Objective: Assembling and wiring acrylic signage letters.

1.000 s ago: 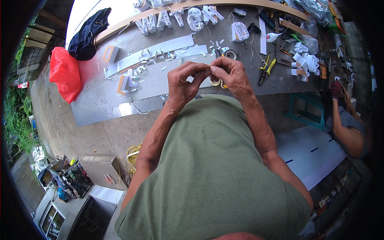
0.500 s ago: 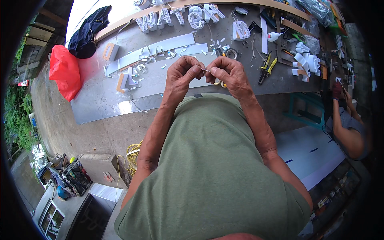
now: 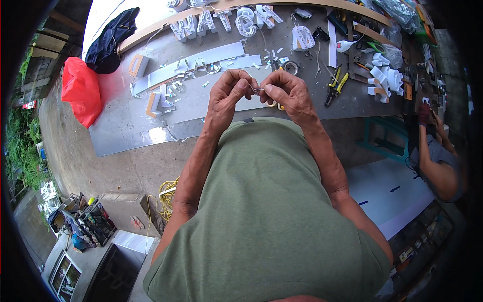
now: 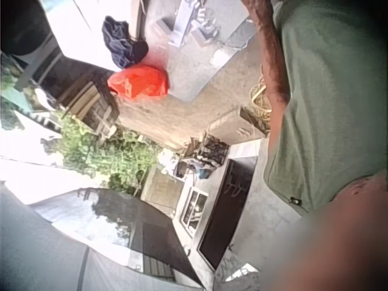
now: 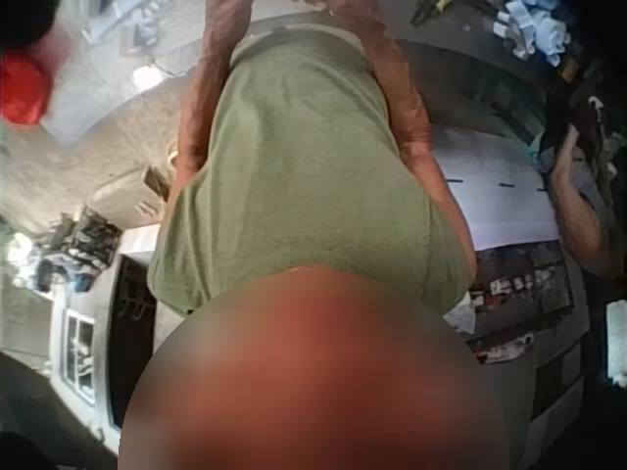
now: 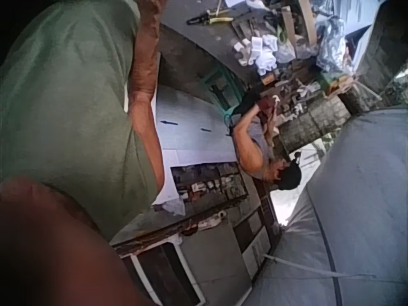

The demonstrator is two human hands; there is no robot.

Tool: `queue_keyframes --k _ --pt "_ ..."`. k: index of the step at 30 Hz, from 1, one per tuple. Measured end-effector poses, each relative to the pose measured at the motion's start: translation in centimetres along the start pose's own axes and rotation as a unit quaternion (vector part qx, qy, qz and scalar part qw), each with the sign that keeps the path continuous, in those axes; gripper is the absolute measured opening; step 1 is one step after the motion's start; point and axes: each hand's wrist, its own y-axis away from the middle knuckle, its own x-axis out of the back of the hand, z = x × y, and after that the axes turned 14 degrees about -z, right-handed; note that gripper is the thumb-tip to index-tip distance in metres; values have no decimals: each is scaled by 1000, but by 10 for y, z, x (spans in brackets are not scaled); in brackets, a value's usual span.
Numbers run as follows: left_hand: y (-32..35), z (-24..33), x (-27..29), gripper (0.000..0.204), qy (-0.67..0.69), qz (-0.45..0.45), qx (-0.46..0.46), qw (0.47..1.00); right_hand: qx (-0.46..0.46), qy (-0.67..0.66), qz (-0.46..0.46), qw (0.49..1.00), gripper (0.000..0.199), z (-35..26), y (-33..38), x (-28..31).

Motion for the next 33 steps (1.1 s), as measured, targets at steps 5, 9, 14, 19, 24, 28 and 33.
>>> queue_keyframes --k 5,9,14,19,24,28,33 --pt "-2 1 -9 55 -123 -12 -35 992 -7 45 62 997 14 -1 -1 -3" --pt "-3 1 -11 34 -189 17 6 982 0 39 77 996 14 2 -1 -7" --pt "0 6 -13 19 -173 54 36 983 4 64 76 995 15 4 -3 -6" --pt "2 14 -15 13 -207 100 76 970 64 278 106 952 22 -7 -3 -6" --pt "2 6 -11 15 -233 81 41 968 92 370 77 921 26 -6 -6 -5" --pt "2 10 -12 13 -221 76 89 968 146 458 70 874 18 1 -8 -1" --pt "2 11 -10 14 -217 57 98 969 154 485 58 859 18 -5 -7 1"
